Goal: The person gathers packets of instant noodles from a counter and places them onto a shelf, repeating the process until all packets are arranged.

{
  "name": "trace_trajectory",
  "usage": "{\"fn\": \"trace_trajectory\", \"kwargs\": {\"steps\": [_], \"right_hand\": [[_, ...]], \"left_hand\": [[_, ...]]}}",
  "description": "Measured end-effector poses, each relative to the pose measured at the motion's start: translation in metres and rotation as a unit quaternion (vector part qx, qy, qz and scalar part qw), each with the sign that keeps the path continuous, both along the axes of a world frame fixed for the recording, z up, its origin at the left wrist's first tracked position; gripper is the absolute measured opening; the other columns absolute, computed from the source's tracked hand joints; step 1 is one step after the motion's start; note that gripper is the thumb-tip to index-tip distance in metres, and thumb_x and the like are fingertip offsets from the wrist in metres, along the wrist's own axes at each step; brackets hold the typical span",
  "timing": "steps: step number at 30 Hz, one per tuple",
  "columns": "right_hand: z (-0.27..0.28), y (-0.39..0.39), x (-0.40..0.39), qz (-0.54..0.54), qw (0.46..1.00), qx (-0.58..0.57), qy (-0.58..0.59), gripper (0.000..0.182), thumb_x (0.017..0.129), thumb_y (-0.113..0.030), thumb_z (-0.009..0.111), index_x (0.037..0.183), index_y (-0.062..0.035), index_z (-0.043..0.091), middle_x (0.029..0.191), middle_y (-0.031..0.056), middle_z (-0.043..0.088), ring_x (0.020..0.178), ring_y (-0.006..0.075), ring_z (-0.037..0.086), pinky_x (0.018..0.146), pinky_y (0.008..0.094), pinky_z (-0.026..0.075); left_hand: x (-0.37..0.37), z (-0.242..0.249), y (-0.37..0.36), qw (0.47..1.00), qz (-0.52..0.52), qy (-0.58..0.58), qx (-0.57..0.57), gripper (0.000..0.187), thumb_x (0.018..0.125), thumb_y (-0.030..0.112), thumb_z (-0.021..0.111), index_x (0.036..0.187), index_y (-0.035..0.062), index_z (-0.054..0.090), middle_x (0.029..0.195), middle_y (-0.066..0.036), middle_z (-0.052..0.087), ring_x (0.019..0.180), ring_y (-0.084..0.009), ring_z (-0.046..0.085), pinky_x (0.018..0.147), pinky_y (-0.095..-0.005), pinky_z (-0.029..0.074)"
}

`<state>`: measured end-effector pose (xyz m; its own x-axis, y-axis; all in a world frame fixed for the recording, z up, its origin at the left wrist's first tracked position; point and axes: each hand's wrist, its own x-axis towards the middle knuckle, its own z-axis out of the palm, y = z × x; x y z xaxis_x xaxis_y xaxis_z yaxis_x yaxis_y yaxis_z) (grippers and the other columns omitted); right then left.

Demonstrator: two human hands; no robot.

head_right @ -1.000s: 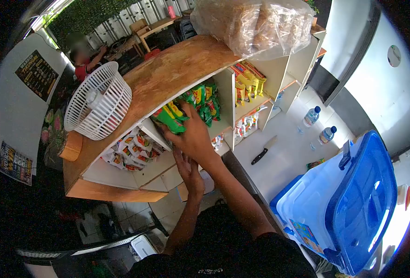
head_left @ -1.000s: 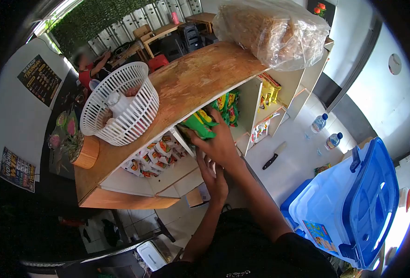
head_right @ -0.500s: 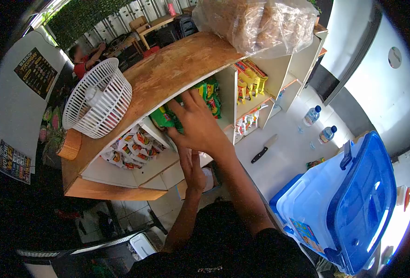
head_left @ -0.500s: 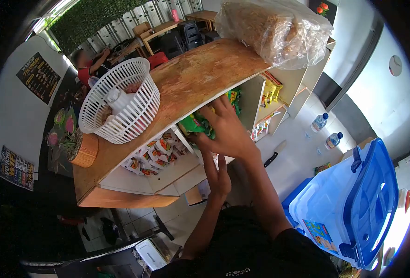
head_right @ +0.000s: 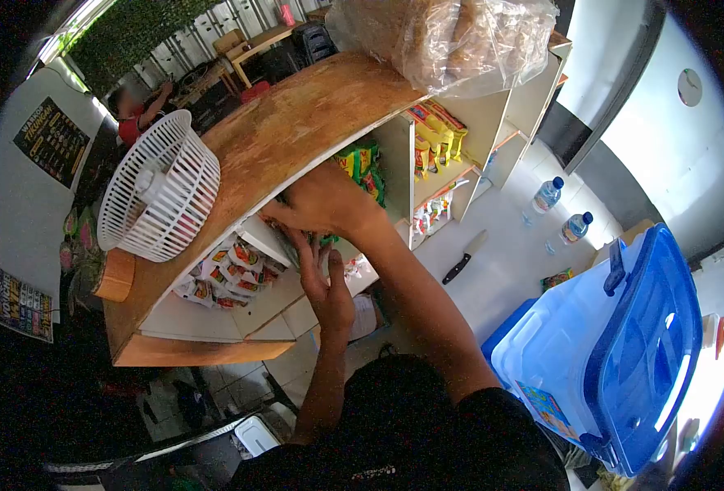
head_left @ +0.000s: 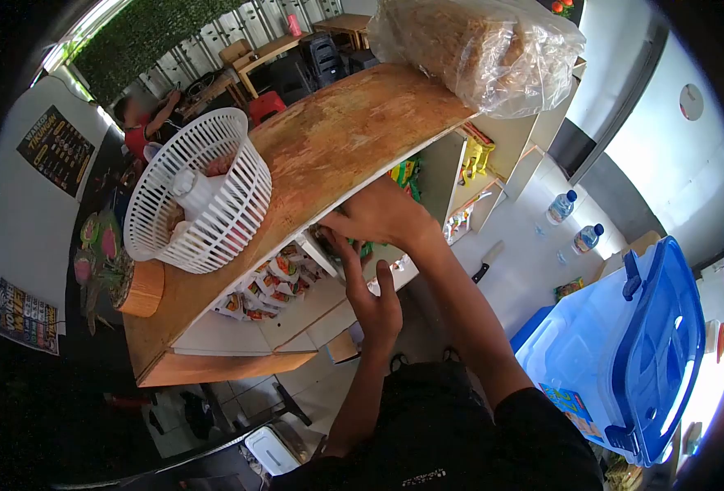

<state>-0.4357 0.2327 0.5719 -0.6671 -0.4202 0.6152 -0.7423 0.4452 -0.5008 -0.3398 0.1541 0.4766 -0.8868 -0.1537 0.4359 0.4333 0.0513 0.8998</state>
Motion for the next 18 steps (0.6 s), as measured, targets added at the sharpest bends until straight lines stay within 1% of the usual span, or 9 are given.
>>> {"fn": "trace_trajectory", "kwargs": {"steps": [2,4,6,8,10,13,14,16,18], "right_hand": [[-0.006,0.003,0.005,-0.023,0.999,0.032,0.018,0.053,0.086,-0.041,0.056,0.117,0.0023,0.058,0.118,0.0268,0.058,0.109,0.0429,0.054,0.096,0.0456,0.042],[-0.009,0.004,0.009,-0.05,0.996,0.067,0.034,0.058,0.082,-0.046,0.058,0.116,0.0003,0.06,0.118,0.0266,0.058,0.108,0.0435,0.055,0.096,0.0483,0.042],[-0.009,0.002,0.007,-0.053,0.996,0.063,0.035,0.059,0.082,-0.047,0.058,0.118,-0.0002,0.059,0.119,0.0267,0.057,0.11,0.044,0.054,0.096,0.0485,0.042],[-0.007,-0.001,0.004,-0.043,0.998,0.042,0.017,0.06,0.082,-0.047,0.059,0.12,-0.0008,0.058,0.12,0.0267,0.057,0.111,0.0441,0.053,0.097,0.0484,0.041],[-0.005,-0.003,-0.002,-0.021,1.0,0.005,-0.021,0.06,0.082,-0.047,0.059,0.121,-0.0015,0.058,0.12,0.0265,0.057,0.112,0.0438,0.052,0.099,0.0482,0.04],[-0.003,-0.007,-0.004,-0.014,0.999,-0.036,-0.035,0.059,0.081,-0.047,0.059,0.12,-0.0028,0.059,0.12,0.026,0.058,0.114,0.0431,0.052,0.101,0.0476,0.039],[-0.004,-0.008,-0.004,-0.027,0.999,-0.029,-0.017,0.056,0.084,-0.046,0.058,0.121,-0.0029,0.059,0.119,0.0246,0.058,0.113,0.0421,0.053,0.1,0.0466,0.039],[-0.009,-0.009,-0.003,-0.053,0.998,-0.014,0.023,0.052,0.088,-0.043,0.056,0.121,-0.003,0.059,0.119,0.022,0.06,0.111,0.04,0.054,0.098,0.0447,0.04],[-0.009,-0.01,0.002,-0.073,0.994,0.001,0.08,0.055,0.088,-0.045,0.054,0.12,-0.0001,0.058,0.117,0.0248,0.059,0.111,0.0421,0.054,0.1,0.046,0.039]], "left_hand": [[0.006,-0.004,0.0,0.999,-0.001,-0.038,0.0,0.076,0.096,0.03,0.053,0.151,0.0018,0.008,0.154,-0.02,0.022,0.137,-0.0309,0.034,0.109,-0.0417,0.03],[0.008,-0.009,0.0,0.997,-0.031,-0.056,0.045,0.077,0.096,0.031,0.054,0.152,0.0025,0.009,0.152,-0.02,0.025,0.132,-0.0295,0.04,0.105,-0.0402,0.034],[0.007,-0.012,0.0,0.996,-0.04,-0.054,0.065,0.077,0.096,0.032,0.054,0.152,0.0028,0.009,0.151,-0.02,0.027,0.126,-0.0282,0.046,0.102,-0.0394,0.038],[0.003,-0.009,-0.002,0.997,-0.029,-0.031,0.062,0.077,0.096,0.032,0.054,0.152,0.0026,0.01,0.15,-0.02,0.029,0.119,-0.027,0.052,0.098,-0.039,0.041],[0.003,0.002,-0.003,0.998,-0.024,-0.018,0.062,0.077,0.096,0.033,0.054,0.151,0.0021,0.01,0.15,-0.02,0.029,0.115,-0.0267,0.055,0.096,-0.0386,0.043],[0.0,0.003,-0.001,0.996,-0.028,0.0,0.085,0.077,0.096,0.032,0.055,0.151,0.0015,0.011,0.149,-0.02,0.031,0.109,-0.0246,0.058,0.092,-0.0365,0.046],[0.0,0.001,0.0,0.995,-0.03,0.006,0.097,0.077,0.096,0.032,0.055,0.151,0.0013,0.011,0.148,-0.02,0.033,0.107,-0.0236,0.059,0.091,-0.0357,0.047],[0.002,-0.006,-0.001,0.994,-0.027,-0.027,0.101,0.078,0.095,0.031,0.056,0.151,0.0013,0.011,0.143,-0.018,0.039,0.103,-0.0218,0.059,0.088,-0.0334,0.047],[0.004,-0.015,-0.002,0.994,-0.025,-0.046,0.101,0.076,0.095,0.029,0.057,0.151,0.0007,0.013,0.136,-0.017,0.046,0.1,-0.0204,0.059,0.086,-0.0317,0.048]]}}
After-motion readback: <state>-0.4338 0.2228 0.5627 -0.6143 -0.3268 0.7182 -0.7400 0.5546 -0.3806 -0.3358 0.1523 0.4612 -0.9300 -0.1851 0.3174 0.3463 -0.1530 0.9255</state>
